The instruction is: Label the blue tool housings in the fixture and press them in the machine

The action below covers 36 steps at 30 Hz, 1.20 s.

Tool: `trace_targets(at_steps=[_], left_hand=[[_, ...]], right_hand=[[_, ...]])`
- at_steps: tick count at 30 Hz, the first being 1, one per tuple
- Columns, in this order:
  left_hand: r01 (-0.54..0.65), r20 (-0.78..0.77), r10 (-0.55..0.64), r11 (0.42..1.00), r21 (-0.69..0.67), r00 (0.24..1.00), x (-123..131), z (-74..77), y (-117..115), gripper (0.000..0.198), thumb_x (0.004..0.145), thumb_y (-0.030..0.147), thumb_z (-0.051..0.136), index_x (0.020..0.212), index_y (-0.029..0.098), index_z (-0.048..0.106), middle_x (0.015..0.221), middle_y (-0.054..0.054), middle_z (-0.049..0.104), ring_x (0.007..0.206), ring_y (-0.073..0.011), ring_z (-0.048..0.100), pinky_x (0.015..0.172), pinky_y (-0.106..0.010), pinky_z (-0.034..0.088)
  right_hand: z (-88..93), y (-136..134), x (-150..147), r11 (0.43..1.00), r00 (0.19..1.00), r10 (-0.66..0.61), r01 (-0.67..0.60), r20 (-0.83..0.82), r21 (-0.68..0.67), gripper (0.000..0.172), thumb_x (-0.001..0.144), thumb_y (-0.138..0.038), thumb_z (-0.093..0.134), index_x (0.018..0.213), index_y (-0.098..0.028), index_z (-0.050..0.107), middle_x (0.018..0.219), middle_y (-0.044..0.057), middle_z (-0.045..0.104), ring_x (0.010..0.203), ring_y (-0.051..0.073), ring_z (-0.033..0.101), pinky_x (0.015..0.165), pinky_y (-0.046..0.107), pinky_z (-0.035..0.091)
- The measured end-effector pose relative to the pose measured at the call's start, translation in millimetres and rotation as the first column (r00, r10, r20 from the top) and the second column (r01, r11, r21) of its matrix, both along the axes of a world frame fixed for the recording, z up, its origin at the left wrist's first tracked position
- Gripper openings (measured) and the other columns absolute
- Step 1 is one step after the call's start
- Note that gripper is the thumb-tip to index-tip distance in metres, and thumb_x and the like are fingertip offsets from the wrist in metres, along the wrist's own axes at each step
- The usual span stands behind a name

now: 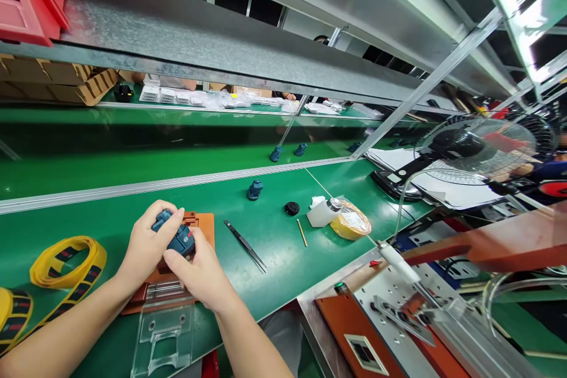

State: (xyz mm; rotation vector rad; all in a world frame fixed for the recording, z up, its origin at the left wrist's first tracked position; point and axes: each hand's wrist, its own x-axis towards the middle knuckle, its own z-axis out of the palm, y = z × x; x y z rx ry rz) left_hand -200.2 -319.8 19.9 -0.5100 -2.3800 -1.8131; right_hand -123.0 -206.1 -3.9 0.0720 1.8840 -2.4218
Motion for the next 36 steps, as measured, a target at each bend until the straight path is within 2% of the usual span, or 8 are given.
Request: trace_targets(at_steps=[3,6,10,13,16,26,32,36], left_hand=[[0.048,0.148,-0.065,0.992,0.115,0.987,-2.3,1.3,-0.6,0.030,0.088,0.051,0.066,0.080,0.024,0.058,0.072,0.006,0.054,0.064,-0.0132,0.048,0.062,-0.024,0.040],[0.064,0.206,-0.106,0.978,0.199,0.973,-1.6,1.8,0.1,0.030,0.086,0.053,0.068,0.082,0.024,0.060,0.075,0.005,0.055,0.067,-0.0126,0.049,0.063,-0.022,0.042],[0.109,0.264,-0.186,0.954,0.280,0.946,1.8,0.6,2.2,0.036,0.085,0.055,0.070,0.103,0.025,0.067,0.099,0.000,0.067,0.086,-0.0161,0.060,0.075,-0.023,0.050],[0.163,0.314,-0.300,0.904,0.395,0.901,5.9,0.8,3.6,0.050,0.083,0.056,0.071,0.122,0.025,0.063,0.118,-0.006,0.069,0.107,-0.0200,0.064,0.090,-0.026,0.051],[0.164,0.384,-0.366,0.869,0.467,0.848,12.4,1.9,4.2,0.062,0.076,0.054,0.080,0.127,0.023,0.061,0.132,-0.011,0.066,0.122,-0.0245,0.061,0.101,-0.029,0.048],[0.214,0.477,-0.551,0.778,0.591,0.684,28.3,-0.5,7.6,0.095,0.073,0.033,0.088,0.152,0.026,0.036,0.136,-0.012,0.065,0.125,-0.0247,0.062,0.107,-0.035,0.047],[0.186,0.477,-0.566,0.753,0.631,0.673,32.2,2.8,10.3,0.093,0.073,0.031,0.088,0.152,0.022,0.039,0.135,-0.014,0.067,0.125,-0.0276,0.063,0.106,-0.037,0.049],[0.157,0.485,-0.558,0.749,0.644,0.673,33.8,1.3,9.5,0.079,0.077,0.031,0.085,0.147,0.019,0.049,0.130,-0.013,0.070,0.126,-0.0286,0.062,0.108,-0.037,0.048]], right_hand=[[6.2,2.6,5.7,0.998,0.998,0.004,-0.007,-0.057,-0.062,0.053,0.085,-0.048,0.074,0.126,-0.023,0.052,0.098,0.002,0.057,0.068,0.010,0.057,0.057,0.023,0.053],[5.5,4.0,10.2,0.996,0.996,-0.043,0.037,-0.074,-0.077,0.055,0.085,-0.040,0.075,0.132,-0.024,0.052,0.108,0.004,0.059,0.071,0.011,0.059,0.066,0.028,0.057],[-1.4,8.3,13.9,0.976,0.971,-0.182,0.198,-0.155,0.091,0.056,0.083,-0.032,0.076,0.134,-0.026,0.052,0.119,0.007,0.062,0.077,0.014,0.063,0.072,0.032,0.058],[-3.2,14.9,17.4,0.808,0.869,-0.324,0.460,-0.374,0.368,0.057,0.083,-0.023,0.075,0.135,-0.026,0.054,0.129,0.009,0.060,0.102,0.022,0.064,0.084,0.036,0.057],[-2.8,21.5,21.1,0.629,0.773,-0.324,0.606,-0.546,0.486,0.057,0.085,-0.020,0.072,0.138,-0.026,0.053,0.126,0.010,0.062,0.114,0.025,0.060,0.094,0.040,0.055],[-3.1,27.1,30.3,0.534,0.688,-0.267,0.688,-0.675,0.491,0.060,0.085,-0.008,0.061,0.141,-0.026,0.049,0.124,0.010,0.060,0.108,0.022,0.060,0.083,0.035,0.058],[-7.8,27.3,32.5,0.402,0.626,-0.202,0.755,-0.754,0.519,0.067,0.088,-0.006,0.055,0.150,-0.028,0.041,0.124,0.011,0.059,0.111,0.024,0.059,0.091,0.039,0.056],[-15.8,21.3,33.6,0.303,0.614,-0.078,0.765,-0.785,0.568,0.072,0.089,-0.004,0.047,0.156,-0.027,0.034,0.118,0.012,0.059,0.101,0.025,0.059,0.084,0.040,0.057]])
